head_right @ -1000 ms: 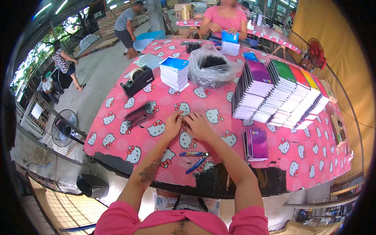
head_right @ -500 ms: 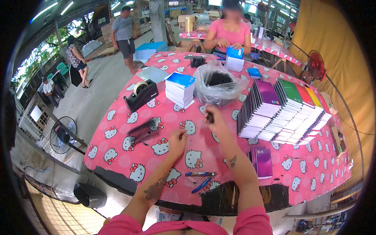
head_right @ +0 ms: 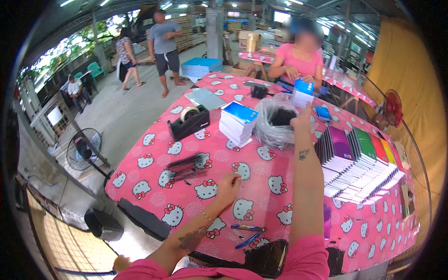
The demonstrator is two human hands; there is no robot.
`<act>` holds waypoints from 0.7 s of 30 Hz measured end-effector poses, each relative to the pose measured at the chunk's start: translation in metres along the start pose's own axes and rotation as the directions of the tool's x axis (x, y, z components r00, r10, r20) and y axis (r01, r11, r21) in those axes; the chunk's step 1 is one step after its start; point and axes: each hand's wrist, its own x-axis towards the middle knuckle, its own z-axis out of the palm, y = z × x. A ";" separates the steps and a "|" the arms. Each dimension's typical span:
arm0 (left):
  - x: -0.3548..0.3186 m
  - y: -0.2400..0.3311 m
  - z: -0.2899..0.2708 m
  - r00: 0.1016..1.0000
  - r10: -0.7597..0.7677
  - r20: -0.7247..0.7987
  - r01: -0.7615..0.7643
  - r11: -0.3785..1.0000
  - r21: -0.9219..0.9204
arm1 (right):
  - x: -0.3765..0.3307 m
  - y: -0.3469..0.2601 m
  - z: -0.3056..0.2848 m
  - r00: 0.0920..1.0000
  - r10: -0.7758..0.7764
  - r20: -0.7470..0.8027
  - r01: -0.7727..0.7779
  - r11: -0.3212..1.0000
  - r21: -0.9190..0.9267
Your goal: The person prepares notebooks by cutting the spiral ends with pliers and securing them with tape, before stacking them on a table.
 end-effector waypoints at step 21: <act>-0.117 0.138 0.105 0.835 0.227 0.501 -0.226 0.972 -0.065 | -0.402 -0.170 -0.213 0.903 0.166 -0.397 -0.423 0.170 -0.890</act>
